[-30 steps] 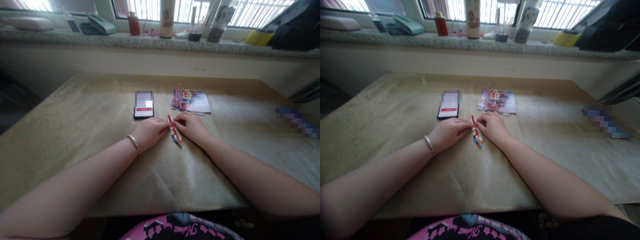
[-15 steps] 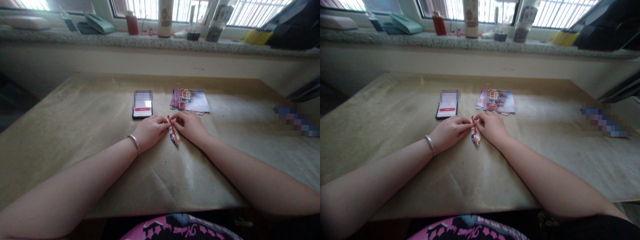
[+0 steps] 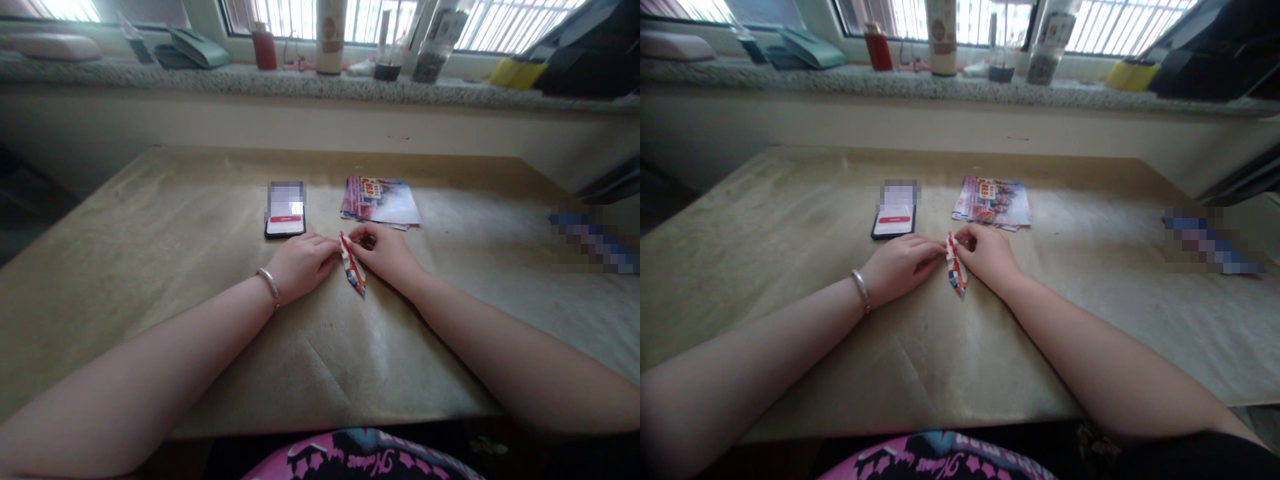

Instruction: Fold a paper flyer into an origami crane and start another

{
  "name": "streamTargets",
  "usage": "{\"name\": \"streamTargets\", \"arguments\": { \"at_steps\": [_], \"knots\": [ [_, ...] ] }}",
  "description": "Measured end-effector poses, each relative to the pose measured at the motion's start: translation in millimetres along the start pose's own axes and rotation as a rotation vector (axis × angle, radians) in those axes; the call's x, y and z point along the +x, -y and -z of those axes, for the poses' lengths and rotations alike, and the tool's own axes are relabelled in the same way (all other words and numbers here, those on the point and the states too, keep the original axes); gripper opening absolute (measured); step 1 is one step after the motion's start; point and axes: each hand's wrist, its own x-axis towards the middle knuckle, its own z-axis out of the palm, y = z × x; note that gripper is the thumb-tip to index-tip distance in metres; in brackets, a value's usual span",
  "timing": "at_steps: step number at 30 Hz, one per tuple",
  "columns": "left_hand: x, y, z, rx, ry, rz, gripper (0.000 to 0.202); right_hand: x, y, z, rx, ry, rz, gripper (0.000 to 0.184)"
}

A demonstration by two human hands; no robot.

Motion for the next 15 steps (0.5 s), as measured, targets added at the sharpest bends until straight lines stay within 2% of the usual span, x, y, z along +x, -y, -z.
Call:
{"name": "streamTargets", "arguments": {
  "at_steps": [3,9,15],
  "knots": [
    [0.5,-0.1,-0.2,-0.028,-0.005,-0.025,0.023,-0.3,1.3,0.5,-0.020,-0.010,-0.015,0.013],
    [-0.2,0.5,-0.6,-0.100,-0.017,-0.022,0.029,-0.2,5.9,8.9,-0.242,0.012,0.061,0.019],
    [-0.6,-1.0,1.9,-0.126,-0.004,0.076,0.026,2.0,1.6,11.0,-0.101,0.077,0.025,0.020]
  ]
}}
